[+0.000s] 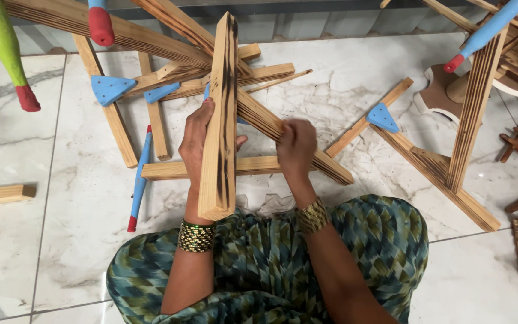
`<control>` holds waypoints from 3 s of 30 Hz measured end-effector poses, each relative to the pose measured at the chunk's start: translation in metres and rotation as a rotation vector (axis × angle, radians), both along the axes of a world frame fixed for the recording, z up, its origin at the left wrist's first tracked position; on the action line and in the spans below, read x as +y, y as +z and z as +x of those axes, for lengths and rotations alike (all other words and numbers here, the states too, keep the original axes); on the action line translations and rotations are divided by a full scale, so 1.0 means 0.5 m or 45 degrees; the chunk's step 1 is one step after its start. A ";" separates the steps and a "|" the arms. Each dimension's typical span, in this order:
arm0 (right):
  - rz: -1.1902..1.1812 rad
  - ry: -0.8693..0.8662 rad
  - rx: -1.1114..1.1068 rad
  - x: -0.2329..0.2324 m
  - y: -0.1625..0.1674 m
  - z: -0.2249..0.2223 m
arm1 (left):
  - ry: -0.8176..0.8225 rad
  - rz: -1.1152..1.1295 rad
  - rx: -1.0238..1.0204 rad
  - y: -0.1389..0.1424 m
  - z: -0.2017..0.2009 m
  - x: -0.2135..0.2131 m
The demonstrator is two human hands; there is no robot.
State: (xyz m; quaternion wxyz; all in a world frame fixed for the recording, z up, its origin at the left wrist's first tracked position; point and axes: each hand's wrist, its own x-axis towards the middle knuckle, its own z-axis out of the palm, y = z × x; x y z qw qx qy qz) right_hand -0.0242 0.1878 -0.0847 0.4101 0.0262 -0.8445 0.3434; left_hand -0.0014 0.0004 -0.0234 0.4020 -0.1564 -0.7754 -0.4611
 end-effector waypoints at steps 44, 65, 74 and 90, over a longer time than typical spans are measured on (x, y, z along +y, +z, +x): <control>-0.157 0.596 -0.300 -0.058 0.096 0.072 | -0.553 1.042 -0.383 -0.149 0.011 -0.043; 0.014 0.697 0.064 -0.117 0.150 -0.034 | -1.114 1.509 -0.619 -0.135 -0.014 0.003; -0.087 0.676 -0.126 -0.077 0.171 -0.422 | -0.928 1.306 -0.569 -0.113 -0.016 0.013; 0.325 1.080 -0.106 -0.092 0.178 0.166 | -1.217 1.734 -0.311 -0.188 -0.045 0.065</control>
